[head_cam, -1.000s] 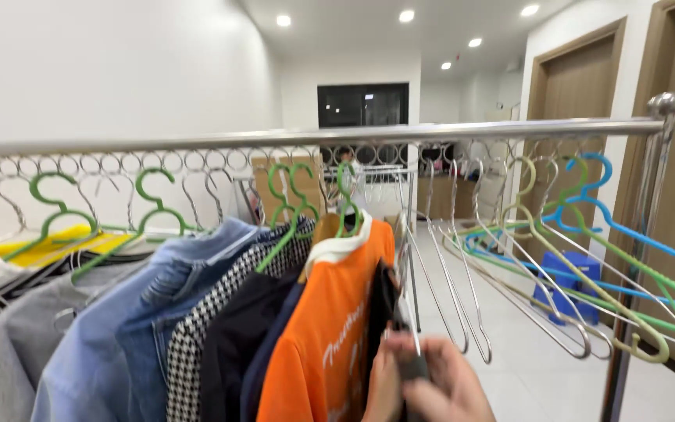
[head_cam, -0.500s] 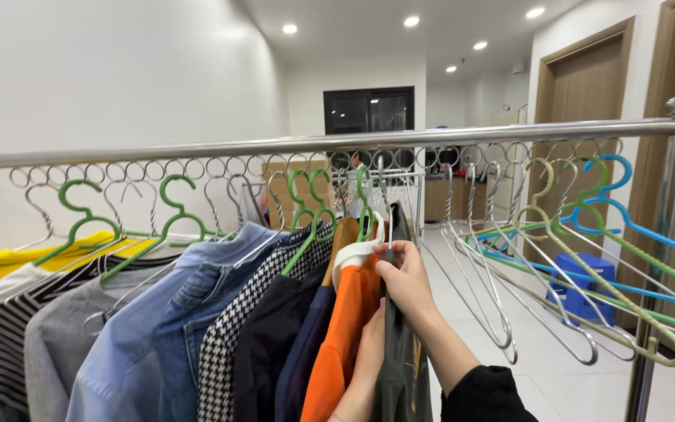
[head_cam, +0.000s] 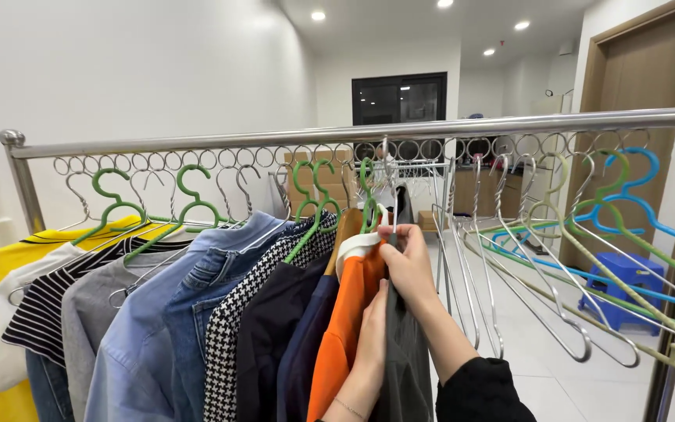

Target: Hanging various garments on a clothing rack using plastic hangers

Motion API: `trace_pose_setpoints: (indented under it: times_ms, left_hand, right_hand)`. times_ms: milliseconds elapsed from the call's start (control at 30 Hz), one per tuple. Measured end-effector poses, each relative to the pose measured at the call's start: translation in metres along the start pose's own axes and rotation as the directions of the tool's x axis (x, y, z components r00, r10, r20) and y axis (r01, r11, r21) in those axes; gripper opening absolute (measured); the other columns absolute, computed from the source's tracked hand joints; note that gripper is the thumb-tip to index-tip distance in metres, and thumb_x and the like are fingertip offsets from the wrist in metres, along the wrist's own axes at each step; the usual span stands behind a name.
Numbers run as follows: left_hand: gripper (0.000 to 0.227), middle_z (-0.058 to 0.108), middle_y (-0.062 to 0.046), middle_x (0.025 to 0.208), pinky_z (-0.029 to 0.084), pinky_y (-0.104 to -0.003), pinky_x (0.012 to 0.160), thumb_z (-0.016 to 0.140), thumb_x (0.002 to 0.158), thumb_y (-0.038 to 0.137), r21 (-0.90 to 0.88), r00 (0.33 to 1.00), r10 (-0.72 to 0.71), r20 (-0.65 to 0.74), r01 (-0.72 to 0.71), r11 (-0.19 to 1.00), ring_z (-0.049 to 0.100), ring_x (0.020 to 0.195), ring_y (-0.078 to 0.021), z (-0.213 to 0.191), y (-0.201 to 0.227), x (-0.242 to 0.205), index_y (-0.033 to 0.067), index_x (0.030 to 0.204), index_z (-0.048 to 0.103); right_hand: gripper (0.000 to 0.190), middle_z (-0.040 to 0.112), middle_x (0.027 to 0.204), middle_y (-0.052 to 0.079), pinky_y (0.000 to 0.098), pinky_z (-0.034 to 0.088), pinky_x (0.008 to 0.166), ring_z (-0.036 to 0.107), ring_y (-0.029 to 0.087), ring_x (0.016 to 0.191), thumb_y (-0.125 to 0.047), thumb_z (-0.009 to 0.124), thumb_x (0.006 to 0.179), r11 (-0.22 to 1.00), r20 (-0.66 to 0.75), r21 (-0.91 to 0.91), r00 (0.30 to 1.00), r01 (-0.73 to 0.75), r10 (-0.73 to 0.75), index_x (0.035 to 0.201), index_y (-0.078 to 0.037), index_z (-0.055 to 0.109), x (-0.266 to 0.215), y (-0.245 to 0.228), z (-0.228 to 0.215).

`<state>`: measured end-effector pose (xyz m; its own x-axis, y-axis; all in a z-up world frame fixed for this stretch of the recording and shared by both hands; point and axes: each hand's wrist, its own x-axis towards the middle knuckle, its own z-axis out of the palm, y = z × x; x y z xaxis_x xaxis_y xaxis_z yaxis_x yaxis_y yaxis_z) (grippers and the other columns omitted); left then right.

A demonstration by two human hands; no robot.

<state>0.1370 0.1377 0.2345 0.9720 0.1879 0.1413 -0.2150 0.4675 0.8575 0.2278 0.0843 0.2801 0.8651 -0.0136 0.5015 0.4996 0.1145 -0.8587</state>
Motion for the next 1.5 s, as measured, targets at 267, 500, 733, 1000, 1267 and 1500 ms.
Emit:
trace_pose_setpoints:
  times_ms: [267,500,733,1000,1267,1500]
  left_hand:
    - [0.066,0.047,-0.004,0.168,0.028,-0.029,0.127,0.043,0.101,0.044,0.106,0.983,0.18,0.028,-0.182,0.978,0.037,0.157,-0.0119,0.003,-0.029,-0.021,0.0075,0.157,0.048]
    - [0.077,0.047,-0.01,0.166,0.026,-0.029,0.126,0.037,0.1,0.057,0.236,0.984,0.177,0.006,-0.173,0.956,0.039,0.156,-0.014,-0.018,-0.104,-0.08,0.0056,0.156,0.047]
    - [0.061,0.063,-0.007,0.155,0.038,-0.027,0.122,0.056,0.097,0.043,0.247,0.978,0.004,-0.209,0.049,0.968,0.054,0.146,-0.0124,-0.076,-0.226,-0.174,0.0112,0.149,0.061]
    - [0.049,0.08,-0.012,0.133,0.057,-0.026,0.103,0.073,0.092,0.024,0.272,0.854,-0.1,-0.51,0.27,0.923,0.076,0.123,-0.0137,-0.187,-0.31,-0.327,0.0146,0.14,0.066]
    - [0.031,0.087,-0.014,0.116,0.059,-0.027,0.1,0.073,0.092,0.015,0.253,0.55,0.147,-0.822,0.12,0.96,0.081,0.103,-0.0179,-0.309,-0.197,-0.465,0.0037,0.121,0.077]
    - [0.032,0.078,0.0,0.125,0.053,-0.031,0.101,0.07,0.093,0.02,0.666,0.256,0.617,-0.744,0.358,0.654,0.071,0.114,-0.0156,-0.474,-0.071,-0.566,0.0165,0.125,0.073]
  right_hand:
    - [0.034,0.073,0.113,0.0,0.0268,0.048,0.09,0.064,0.011,0.101,-0.005,0.058,0.081,0.997,-0.001,-0.066,1.0,-0.03,0.03,0.115,-0.009,0.063,0.023,0.055,-0.009]
    - [0.063,0.04,0.17,0.002,0.0334,0.023,0.128,0.032,0.014,0.159,-0.04,0.046,0.101,0.998,0.177,0.01,0.982,-0.066,0.063,0.159,-0.017,0.042,-0.136,0.047,-0.05]
    - [0.05,0.064,0.157,0.002,0.0271,0.033,0.126,0.051,0.011,0.15,-0.029,0.051,0.1,0.907,0.302,-0.079,0.857,-0.415,0.418,0.144,-0.011,0.066,-0.294,0.088,-0.129]
    - [0.027,0.077,0.109,0.027,0.0413,0.056,0.086,0.073,0.036,0.098,-0.005,0.062,0.099,0.686,0.25,0.038,0.672,-0.726,0.697,0.12,0.008,0.071,-0.357,0.095,-0.165]
    - [0.023,0.072,0.098,0.034,0.0464,0.053,0.084,0.069,0.043,0.093,-0.001,0.059,0.103,0.708,0.505,-0.007,0.609,-0.706,0.612,0.119,0.013,0.068,-0.404,0.105,-0.066]
    - [0.023,0.074,0.092,0.032,0.0442,0.053,0.076,0.069,0.038,0.081,-0.002,0.062,0.101,0.673,0.726,-0.083,0.418,-0.735,0.546,0.116,0.014,0.072,-0.478,0.089,0.089]
